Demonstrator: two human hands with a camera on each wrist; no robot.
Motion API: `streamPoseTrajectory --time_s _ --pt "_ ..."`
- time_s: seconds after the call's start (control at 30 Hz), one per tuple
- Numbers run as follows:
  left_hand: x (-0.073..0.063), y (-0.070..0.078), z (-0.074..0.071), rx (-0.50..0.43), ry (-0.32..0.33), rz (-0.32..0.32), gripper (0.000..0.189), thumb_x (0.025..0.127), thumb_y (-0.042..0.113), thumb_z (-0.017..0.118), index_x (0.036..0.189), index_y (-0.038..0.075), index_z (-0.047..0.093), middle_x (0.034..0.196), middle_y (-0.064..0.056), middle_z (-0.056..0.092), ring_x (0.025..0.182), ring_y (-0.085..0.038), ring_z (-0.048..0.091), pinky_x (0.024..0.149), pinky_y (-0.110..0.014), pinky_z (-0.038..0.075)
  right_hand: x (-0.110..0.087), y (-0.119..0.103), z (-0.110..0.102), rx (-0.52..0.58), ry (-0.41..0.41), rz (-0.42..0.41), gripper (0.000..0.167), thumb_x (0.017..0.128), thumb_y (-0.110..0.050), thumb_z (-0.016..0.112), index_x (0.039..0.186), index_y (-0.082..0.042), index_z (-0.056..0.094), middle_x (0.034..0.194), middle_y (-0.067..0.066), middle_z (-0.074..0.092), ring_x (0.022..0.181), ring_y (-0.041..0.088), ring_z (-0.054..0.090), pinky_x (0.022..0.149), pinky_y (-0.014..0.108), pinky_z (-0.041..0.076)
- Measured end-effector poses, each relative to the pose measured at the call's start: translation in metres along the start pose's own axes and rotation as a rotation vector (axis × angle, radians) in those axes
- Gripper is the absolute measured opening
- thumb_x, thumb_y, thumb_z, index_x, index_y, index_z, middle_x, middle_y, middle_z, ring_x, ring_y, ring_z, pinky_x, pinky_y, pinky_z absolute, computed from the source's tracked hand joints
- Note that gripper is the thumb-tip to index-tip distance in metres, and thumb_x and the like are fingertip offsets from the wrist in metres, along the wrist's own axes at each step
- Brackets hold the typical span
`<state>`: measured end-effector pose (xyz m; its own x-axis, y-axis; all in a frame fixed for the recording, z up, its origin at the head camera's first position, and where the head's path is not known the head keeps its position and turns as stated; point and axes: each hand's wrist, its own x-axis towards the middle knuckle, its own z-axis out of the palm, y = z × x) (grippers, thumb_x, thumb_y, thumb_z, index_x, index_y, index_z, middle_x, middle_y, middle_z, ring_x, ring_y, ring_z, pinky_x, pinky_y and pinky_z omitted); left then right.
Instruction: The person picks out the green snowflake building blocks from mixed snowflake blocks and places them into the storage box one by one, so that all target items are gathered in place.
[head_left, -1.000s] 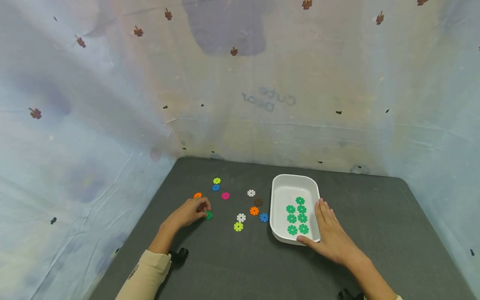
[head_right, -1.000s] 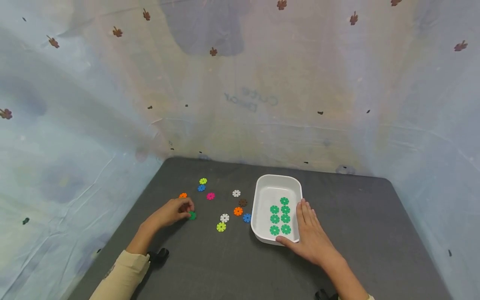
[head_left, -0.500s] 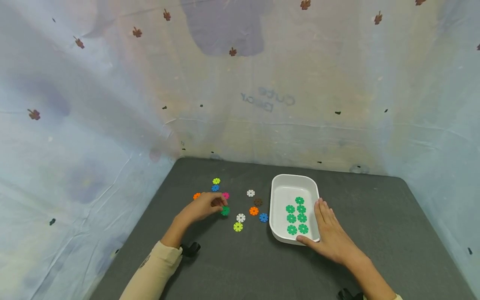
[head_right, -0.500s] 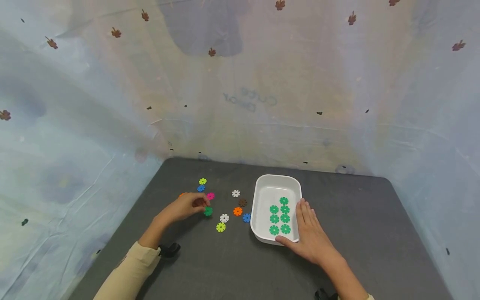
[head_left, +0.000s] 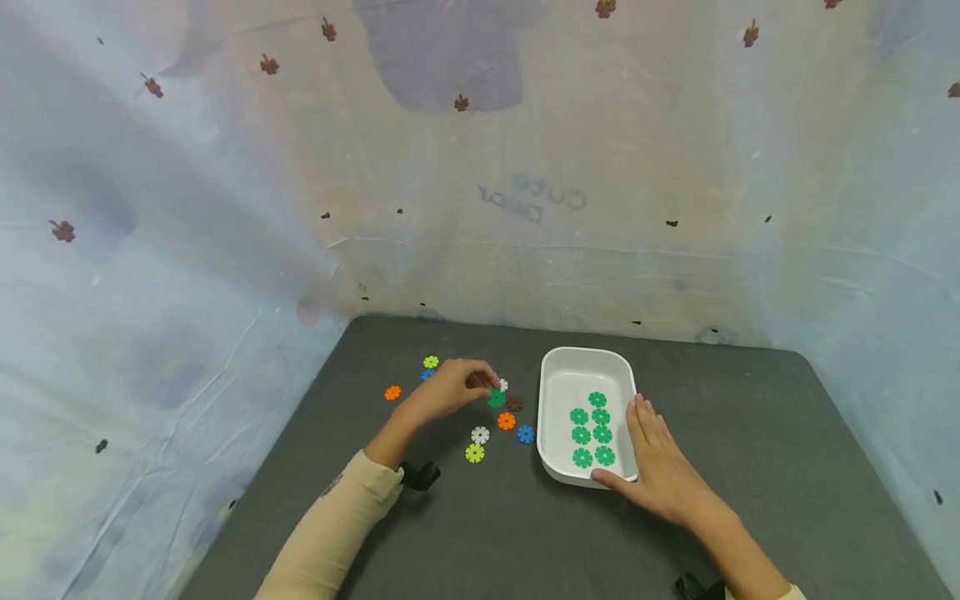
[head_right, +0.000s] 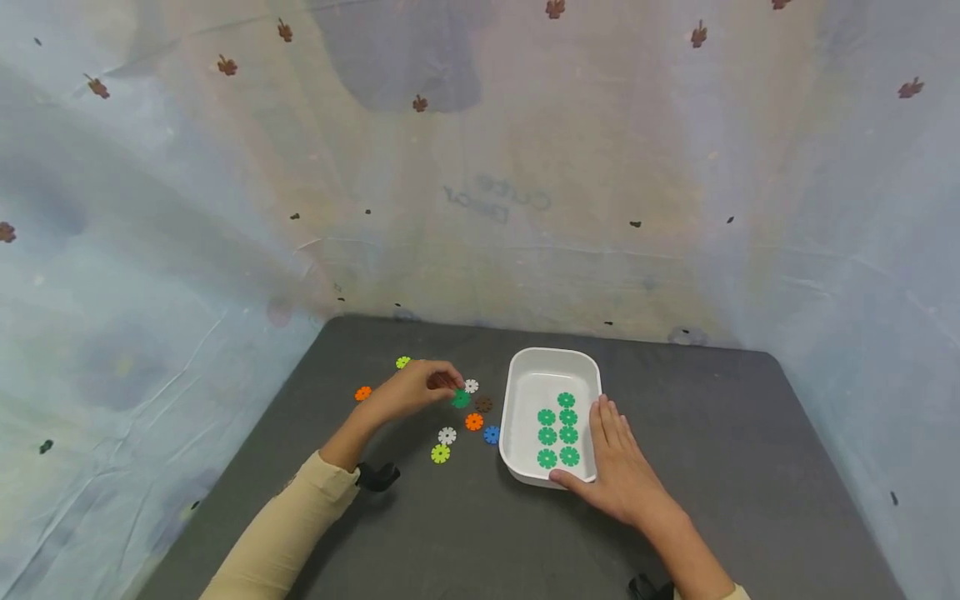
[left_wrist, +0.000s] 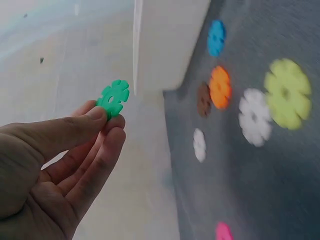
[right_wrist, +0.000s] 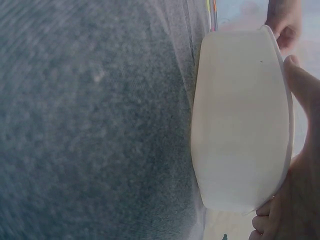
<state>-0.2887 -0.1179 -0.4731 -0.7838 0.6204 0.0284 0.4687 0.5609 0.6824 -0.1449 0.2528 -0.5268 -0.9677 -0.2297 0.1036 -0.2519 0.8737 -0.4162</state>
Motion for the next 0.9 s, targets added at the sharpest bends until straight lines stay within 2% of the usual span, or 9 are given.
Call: streamPoseTrajectory --time_s 0.13,0.4,0.5,0.57,0.67,0.8,0.9 --pt "0.019 0.009 0.004 -0.025 -0.027 0.042 0.013 0.104 0.013 0.074 0.112 0.022 0.077 0.106 0.009 0.075 0.098 -0.011 0.071 0.085 -0.032 0.06 0.0 0.0 0.001 -0.007 0.002 -0.005 0.131 0.089 -0.074 0.073 0.168 0.008 0.007 0.176 0.031 0.007 0.163 0.047 0.007 0.131 0.062 0.013" --pt "0.053 0.019 0.014 -0.075 -0.092 0.069 0.012 0.104 0.011 0.074 0.113 0.018 0.077 0.104 0.006 0.075 0.102 -0.031 0.074 0.082 -0.032 0.061 0.0 -0.001 0.001 -0.022 0.001 -0.003 0.132 0.089 -0.075 0.073 0.168 0.009 0.009 0.176 0.031 0.007 0.162 0.05 0.011 0.129 0.064 0.016" --pt "0.067 0.024 0.018 -0.075 -0.107 0.086 0.012 0.104 0.01 0.074 0.112 0.017 0.078 0.104 0.005 0.076 0.102 -0.028 0.074 0.085 -0.036 0.062 -0.001 -0.001 0.001 -0.016 -0.003 0.002 0.131 0.089 -0.075 0.073 0.168 0.009 0.01 0.176 0.031 0.007 0.162 0.05 0.011 0.129 0.064 0.015" --pt "0.076 0.027 0.021 -0.06 -0.11 0.095 0.012 0.104 0.011 0.074 0.111 0.018 0.078 0.105 0.006 0.076 0.1 -0.021 0.074 0.086 -0.036 0.062 -0.001 0.0 0.0 -0.014 -0.005 0.006 0.131 0.089 -0.075 0.073 0.168 0.009 0.01 0.176 0.031 0.007 0.162 0.049 0.011 0.13 0.064 0.015" --pt "0.089 0.032 0.027 -0.069 -0.119 0.114 0.011 0.104 0.01 0.074 0.111 0.017 0.079 0.105 0.005 0.076 0.098 -0.022 0.074 0.086 -0.04 0.063 -0.002 0.0 0.0 -0.007 -0.008 0.008 0.131 0.089 -0.075 0.072 0.168 0.009 0.009 0.176 0.03 0.007 0.163 0.049 0.009 0.131 0.062 0.013" --pt "0.104 0.039 0.036 -0.046 -0.131 0.127 0.011 0.103 0.009 0.074 0.112 0.015 0.079 0.105 0.003 0.075 0.097 -0.018 0.073 0.083 -0.033 0.062 -0.001 -0.001 0.0 -0.005 -0.016 0.012 0.131 0.089 -0.075 0.072 0.168 0.008 0.008 0.176 0.03 0.005 0.163 0.048 0.008 0.131 0.062 0.011" --pt "0.114 0.045 0.043 -0.002 -0.146 0.115 0.011 0.103 0.009 0.075 0.111 0.015 0.079 0.105 0.004 0.075 0.095 -0.008 0.069 0.08 -0.024 0.058 0.0 -0.002 0.0 -0.005 -0.024 0.016 0.131 0.089 -0.076 0.071 0.168 0.008 0.009 0.176 0.029 0.004 0.163 0.048 0.008 0.13 0.063 0.012"
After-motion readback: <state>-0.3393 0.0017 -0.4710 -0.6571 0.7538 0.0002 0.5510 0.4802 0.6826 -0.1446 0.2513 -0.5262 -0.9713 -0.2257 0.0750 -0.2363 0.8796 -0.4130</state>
